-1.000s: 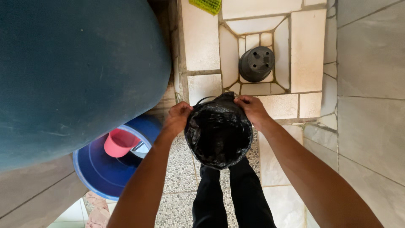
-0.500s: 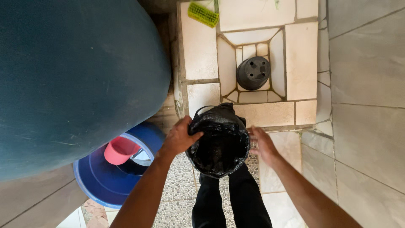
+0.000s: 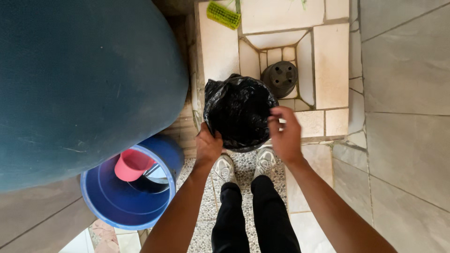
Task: The person wipes the inside and outside of a plastic bucket with a cloth and then cleans the inside of a trash bin by hand.
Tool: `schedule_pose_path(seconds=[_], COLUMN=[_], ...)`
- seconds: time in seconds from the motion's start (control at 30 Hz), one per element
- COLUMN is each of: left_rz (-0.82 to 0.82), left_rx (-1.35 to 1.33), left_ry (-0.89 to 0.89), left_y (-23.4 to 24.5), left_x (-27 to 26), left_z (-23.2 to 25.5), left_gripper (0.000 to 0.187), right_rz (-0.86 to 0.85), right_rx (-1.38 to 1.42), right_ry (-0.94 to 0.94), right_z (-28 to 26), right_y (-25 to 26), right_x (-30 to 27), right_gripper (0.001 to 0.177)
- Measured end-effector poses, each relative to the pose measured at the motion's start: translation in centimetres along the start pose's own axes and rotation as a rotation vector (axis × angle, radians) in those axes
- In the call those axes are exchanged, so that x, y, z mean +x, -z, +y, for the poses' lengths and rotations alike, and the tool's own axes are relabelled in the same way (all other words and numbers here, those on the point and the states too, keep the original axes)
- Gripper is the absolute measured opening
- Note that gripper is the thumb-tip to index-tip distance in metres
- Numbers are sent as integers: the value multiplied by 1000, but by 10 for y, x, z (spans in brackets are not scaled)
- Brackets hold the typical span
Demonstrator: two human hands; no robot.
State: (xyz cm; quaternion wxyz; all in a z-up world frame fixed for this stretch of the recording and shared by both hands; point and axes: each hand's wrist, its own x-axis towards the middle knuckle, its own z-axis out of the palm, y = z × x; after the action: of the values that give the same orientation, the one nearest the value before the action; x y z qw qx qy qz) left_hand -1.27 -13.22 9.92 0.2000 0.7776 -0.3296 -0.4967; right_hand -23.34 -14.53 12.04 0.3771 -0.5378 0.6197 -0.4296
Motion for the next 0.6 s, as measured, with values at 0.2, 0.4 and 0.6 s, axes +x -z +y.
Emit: schedule_pose_path(seconds=[0.2, 0.4, 0.6], left_rz=[316, -191, -327], left_rx=[550, 639, 816], left_ry=[-455, -824, -275], left_y=[0, -25, -50], left_x=[-13, -9, 3], left_z=[0, -1, 2], left_gripper=[53, 51, 39], right_rz=[-533, -1131, -1428], right_rx=[-456, -859, -1033], right_ry=[98, 11, -335], right_z=[5, 66, 57], right_y=[-44, -76, -79], right_x=[14, 21, 2], right_gripper=[33, 34, 43])
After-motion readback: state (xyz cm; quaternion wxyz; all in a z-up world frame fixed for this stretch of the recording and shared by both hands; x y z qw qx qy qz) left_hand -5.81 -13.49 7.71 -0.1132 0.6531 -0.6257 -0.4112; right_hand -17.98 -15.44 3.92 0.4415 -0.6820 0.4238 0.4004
